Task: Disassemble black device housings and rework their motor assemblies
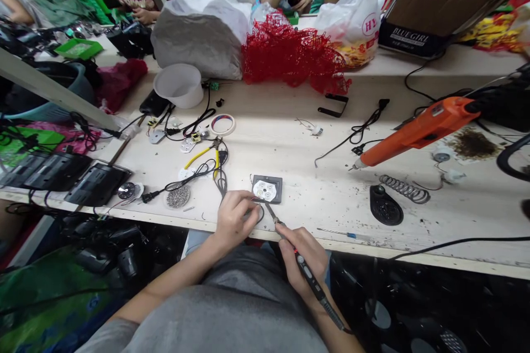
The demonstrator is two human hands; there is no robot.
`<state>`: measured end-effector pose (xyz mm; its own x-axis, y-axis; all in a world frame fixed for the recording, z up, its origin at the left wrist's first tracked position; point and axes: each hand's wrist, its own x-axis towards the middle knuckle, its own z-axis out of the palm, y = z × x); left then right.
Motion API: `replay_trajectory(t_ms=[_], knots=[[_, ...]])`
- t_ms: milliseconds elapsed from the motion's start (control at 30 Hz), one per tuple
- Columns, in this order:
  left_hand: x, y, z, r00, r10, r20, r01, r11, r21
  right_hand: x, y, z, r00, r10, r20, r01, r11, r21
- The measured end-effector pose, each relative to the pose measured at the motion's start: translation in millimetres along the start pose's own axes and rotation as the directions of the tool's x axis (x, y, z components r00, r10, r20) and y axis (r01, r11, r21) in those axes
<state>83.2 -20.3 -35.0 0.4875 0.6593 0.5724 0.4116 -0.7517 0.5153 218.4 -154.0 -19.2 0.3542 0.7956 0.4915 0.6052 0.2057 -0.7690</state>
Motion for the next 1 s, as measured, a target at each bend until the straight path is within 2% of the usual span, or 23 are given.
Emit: replay_trajectory(t_ms=[267,633,1000], knots=[[-1,-1,1.4,1.000,-0.006,0.010,0.006,0.999,0.032,-1,-4,-2,0.998,0.053,0.018,-0.052,0.999,-0.012],[-2,-1,2.1,1.000,-0.014,0.014,0.013,0.999,0.044,3,-2,-3,0.998,0.036,0.056,-0.036,0.999,-0.004],[-1,-1,2.2,1.000,0.004,0.011,-0.004,0.998,0.056,-1,0,8,0.999,0.021,-0.036,-0.020,1.000,0.015]])
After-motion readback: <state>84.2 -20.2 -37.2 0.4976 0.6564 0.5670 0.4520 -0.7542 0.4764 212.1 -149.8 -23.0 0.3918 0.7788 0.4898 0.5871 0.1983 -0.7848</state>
